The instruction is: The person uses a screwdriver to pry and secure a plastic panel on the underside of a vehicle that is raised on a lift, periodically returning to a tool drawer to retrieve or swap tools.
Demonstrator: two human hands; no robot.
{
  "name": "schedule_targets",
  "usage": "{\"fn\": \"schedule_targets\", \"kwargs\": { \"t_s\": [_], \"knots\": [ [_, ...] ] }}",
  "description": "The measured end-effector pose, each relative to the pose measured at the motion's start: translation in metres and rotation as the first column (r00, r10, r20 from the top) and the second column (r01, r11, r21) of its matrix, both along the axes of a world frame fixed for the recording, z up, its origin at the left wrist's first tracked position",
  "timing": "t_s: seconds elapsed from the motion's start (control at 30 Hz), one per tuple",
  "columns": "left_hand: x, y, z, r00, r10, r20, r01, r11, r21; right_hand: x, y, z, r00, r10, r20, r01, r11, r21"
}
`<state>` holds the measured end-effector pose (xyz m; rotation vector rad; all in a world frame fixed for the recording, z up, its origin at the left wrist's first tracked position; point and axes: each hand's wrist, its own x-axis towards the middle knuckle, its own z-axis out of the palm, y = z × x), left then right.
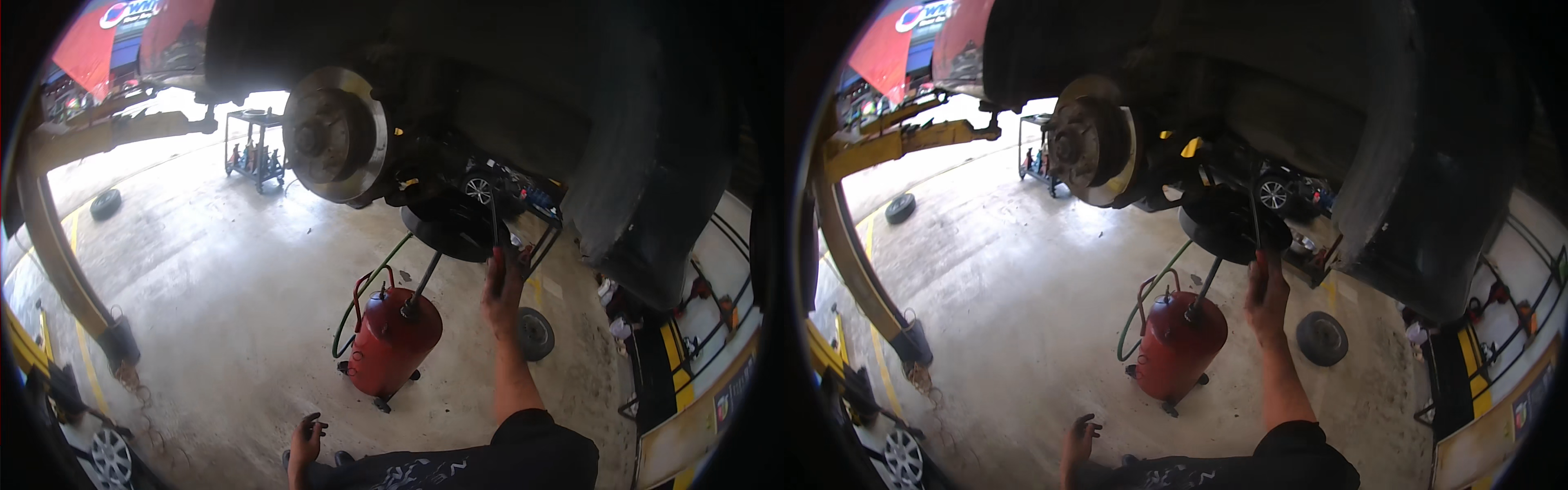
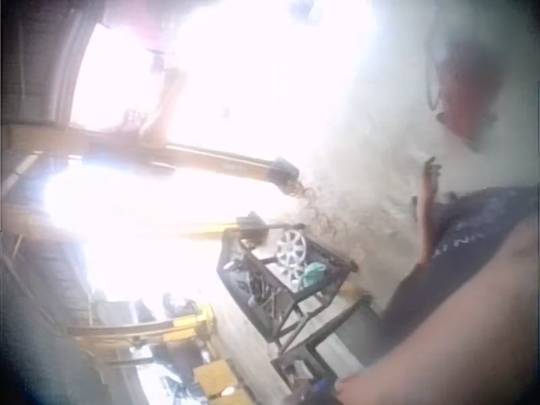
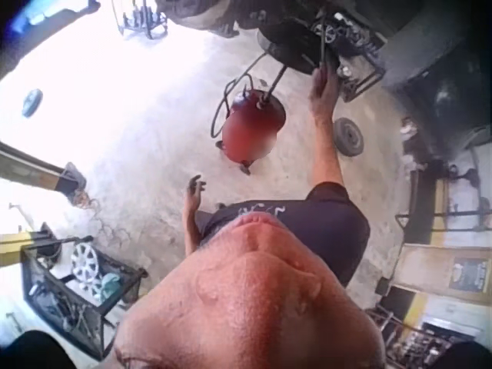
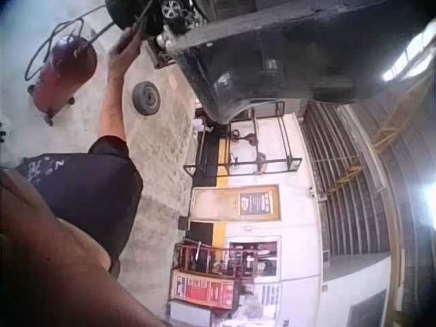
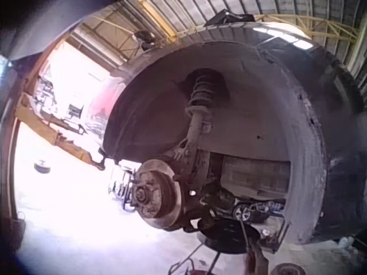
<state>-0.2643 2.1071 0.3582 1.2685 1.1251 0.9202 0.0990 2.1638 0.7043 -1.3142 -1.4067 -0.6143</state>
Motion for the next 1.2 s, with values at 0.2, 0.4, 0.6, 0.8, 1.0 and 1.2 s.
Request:
{"fn": "schedule_targets", "kwargs": {
  "t_s": [0.2, 0.4, 0.6, 0.8, 1.0, 1.2],
  "knots": [
    [-0.043, 0.094, 0.023, 0.924, -0.358, -0.133, 0.36, 0.933, -0.009, 0.032, 0.05, 0.044, 0.954, -0.298, 0.027, 0.294, 0.95, 0.106],
    [-0.052, 0.167, 0.028, 0.826, -0.527, -0.201, 0.538, 0.843, 0.002, 0.052, 0.07, 0.076, 0.899, -0.18, -0.4, 0.215, 0.976, 0.045],
    [0.015, 0.201, 0.078, 0.796, -0.579, -0.175, 0.601, 0.791, 0.116, 0.119, 0.077, 0.094, 0.963, -0.233, -0.136, 0.255, 0.951, 0.173],
    [0.127, 0.22, 0.152, 0.775, -0.615, -0.15, 0.602, 0.644, 0.472, 0.135, 0.085, 0.116, 0.9, -0.437, -0.011, 0.43, 0.882, 0.193],
    [0.262, 0.217, 0.298, 0.751, -0.659, -0.027, 0.355, 0.369, 0.859, 0.148, 0.085, 0.126, 0.907, -0.416, -0.065, 0.411, 0.908, -0.08],
    [0.386, 0.264, 0.402, 0.943, -0.276, 0.184, -0.196, -0.017, 0.98, 0.176, 0.096, 0.138, 0.934, -0.302, 0.191, 0.246, 0.932, 0.268]
  ]
}}
